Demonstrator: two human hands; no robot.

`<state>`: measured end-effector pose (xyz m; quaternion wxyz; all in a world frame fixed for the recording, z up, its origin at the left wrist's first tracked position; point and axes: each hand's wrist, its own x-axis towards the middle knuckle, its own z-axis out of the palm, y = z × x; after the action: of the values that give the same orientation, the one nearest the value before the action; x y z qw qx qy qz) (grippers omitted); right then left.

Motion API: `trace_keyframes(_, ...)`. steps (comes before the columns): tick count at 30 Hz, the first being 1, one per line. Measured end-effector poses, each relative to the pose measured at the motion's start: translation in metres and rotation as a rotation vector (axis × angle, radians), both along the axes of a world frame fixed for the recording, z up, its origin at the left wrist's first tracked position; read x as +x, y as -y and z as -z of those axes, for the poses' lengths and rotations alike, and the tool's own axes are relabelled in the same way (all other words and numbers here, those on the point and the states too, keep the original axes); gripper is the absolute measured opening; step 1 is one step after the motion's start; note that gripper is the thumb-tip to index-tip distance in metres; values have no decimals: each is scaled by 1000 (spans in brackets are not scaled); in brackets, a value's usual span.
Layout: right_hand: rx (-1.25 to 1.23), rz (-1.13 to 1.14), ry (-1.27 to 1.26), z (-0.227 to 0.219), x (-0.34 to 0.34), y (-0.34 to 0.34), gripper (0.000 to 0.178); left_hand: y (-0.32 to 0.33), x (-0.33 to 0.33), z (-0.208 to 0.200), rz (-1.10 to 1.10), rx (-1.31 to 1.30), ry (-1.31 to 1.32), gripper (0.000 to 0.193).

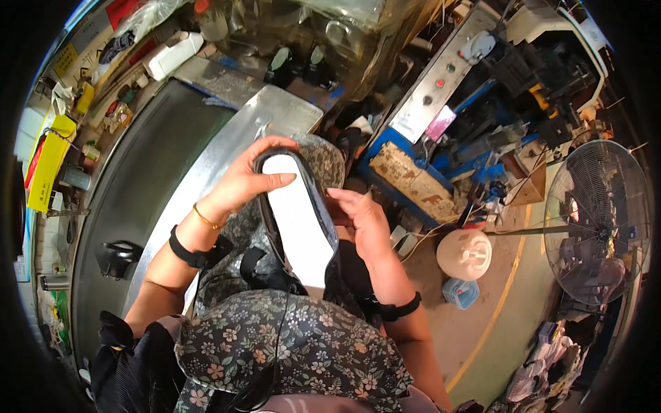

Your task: Manually inspect and process shoe components on an industrial conveyor and pressing machine.

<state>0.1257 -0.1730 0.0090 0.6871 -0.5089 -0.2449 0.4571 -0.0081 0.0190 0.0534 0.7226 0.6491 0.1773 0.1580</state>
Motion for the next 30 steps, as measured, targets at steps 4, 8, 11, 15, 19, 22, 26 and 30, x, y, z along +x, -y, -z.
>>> trace_keyframes(4, -318, -19, -249, 14, -27, -12, 62, 12, -10, 29, 14, -47, -18, 49)
trace_keyframes(8, -372, -16, 959, 16, -30, -14, 53, 9, -5, 37, -28, 128, -10, 48)
trace_keyframes(11, -576, -139, 1319, 0, -21, -25, 47, 2, 0, 30, -56, 286, -6, 47)
trace_keyframes(15, -440, -136, 951, -22, -10, -33, 47, -3, 0, 26, 8, -28, -82, 48)
trace_keyframes(19, -288, -217, 898, -17, -22, 3, 53, 5, -1, 33, -27, 182, 1, 49)
trace_keyframes(22, -402, -225, 803, 5, -34, 19, 53, 3, 2, 30, -20, 245, 4, 48)
trace_keyframes(26, -77, -104, 533, 26, -30, 1, 51, 0, 2, 17, -149, -484, 308, 49)
trace_keyframes(30, -99, -107, 514, 12, -34, -15, 55, 42, -14, 28, -580, -810, 45, 52)
